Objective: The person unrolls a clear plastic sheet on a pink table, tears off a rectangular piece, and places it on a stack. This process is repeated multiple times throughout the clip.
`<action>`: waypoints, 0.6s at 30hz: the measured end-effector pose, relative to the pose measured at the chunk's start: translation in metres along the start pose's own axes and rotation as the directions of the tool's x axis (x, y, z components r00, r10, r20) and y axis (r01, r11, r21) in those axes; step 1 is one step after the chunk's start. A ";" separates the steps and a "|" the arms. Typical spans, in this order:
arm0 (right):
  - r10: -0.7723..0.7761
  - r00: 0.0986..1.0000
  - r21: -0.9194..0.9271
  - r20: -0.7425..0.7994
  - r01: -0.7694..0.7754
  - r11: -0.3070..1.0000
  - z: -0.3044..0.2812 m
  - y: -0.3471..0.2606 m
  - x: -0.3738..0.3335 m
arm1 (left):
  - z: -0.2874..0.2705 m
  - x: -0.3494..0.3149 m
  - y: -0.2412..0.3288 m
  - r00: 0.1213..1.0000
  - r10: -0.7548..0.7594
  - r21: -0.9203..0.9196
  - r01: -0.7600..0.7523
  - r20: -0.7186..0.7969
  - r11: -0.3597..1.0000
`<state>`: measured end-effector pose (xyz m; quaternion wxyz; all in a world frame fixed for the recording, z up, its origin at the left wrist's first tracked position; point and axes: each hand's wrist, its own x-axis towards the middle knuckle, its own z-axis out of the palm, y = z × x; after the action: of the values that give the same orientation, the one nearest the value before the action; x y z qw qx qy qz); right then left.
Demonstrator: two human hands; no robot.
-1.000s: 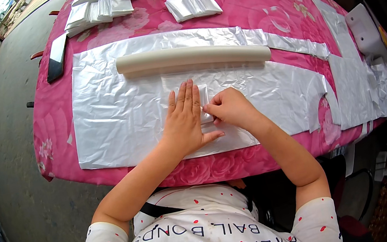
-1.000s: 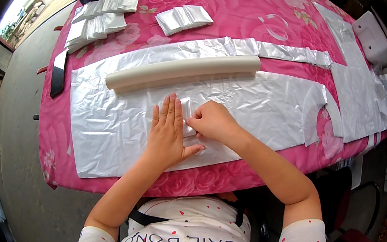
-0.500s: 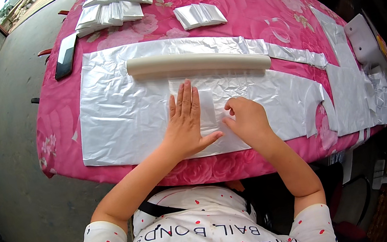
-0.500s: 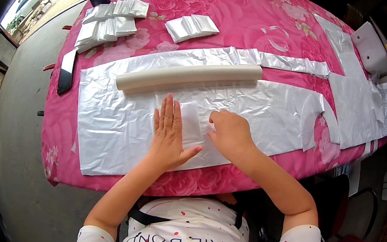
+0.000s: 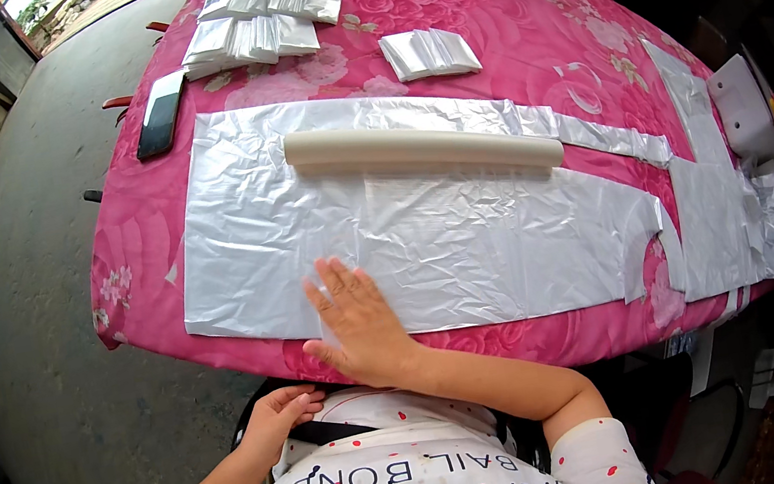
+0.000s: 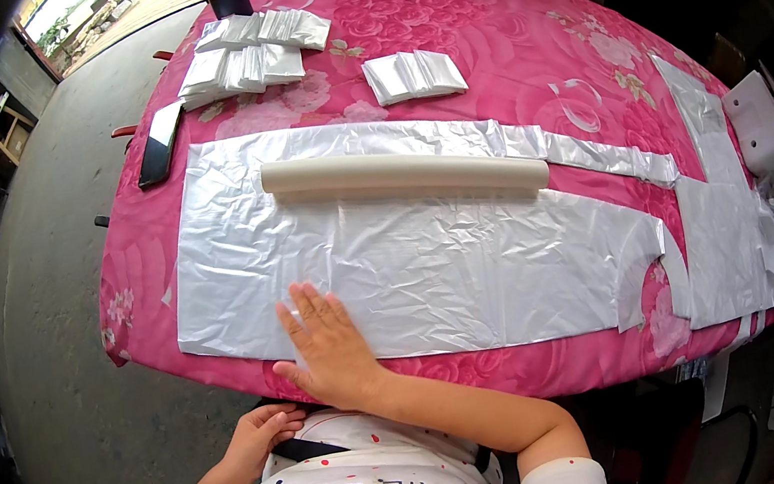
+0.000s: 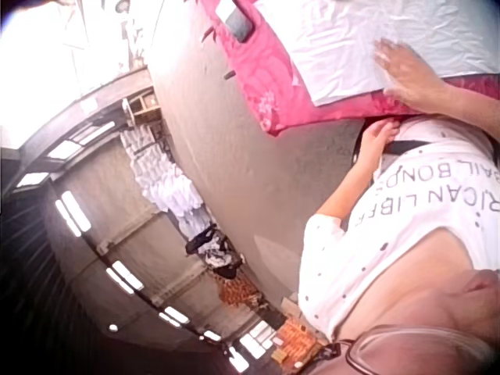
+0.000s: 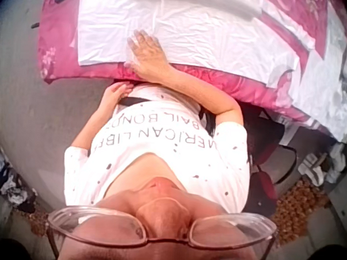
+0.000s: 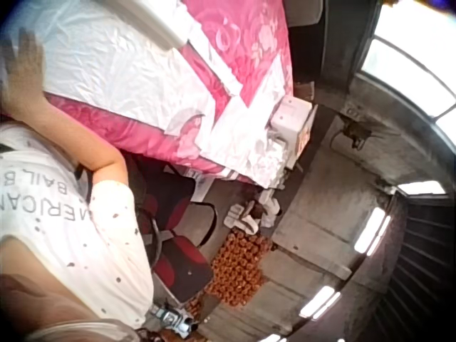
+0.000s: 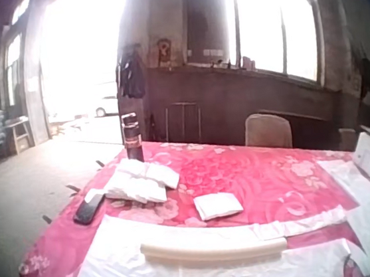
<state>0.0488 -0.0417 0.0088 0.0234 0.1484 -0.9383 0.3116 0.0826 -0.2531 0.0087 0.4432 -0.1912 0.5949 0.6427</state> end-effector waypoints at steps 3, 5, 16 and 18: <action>-0.109 0.992 0.228 0.060 0.093 0.969 0.031 -0.035 -0.014 | -0.013 0.006 -0.022 0.995 0.049 -0.175 -0.064 -0.087 0.983; -0.176 0.978 0.292 0.109 0.138 0.946 0.033 -0.047 -0.014 | -0.013 0.010 -0.023 0.983 0.111 -0.189 -0.139 -0.149 0.972; -0.314 0.946 0.222 0.078 0.291 0.931 -0.091 0.024 0.007 | 0.034 0.003 0.067 0.597 0.757 0.646 -0.694 0.267 0.319; -0.231 0.966 0.221 -0.112 0.251 0.942 -0.122 0.052 0.030 | 0.035 0.002 0.076 0.606 0.724 0.679 -0.684 0.328 0.265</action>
<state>-0.0008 0.0618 0.0808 0.0832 0.2507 -0.8680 0.4206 0.0309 -0.2123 0.0601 0.1324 0.2794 0.8343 0.4564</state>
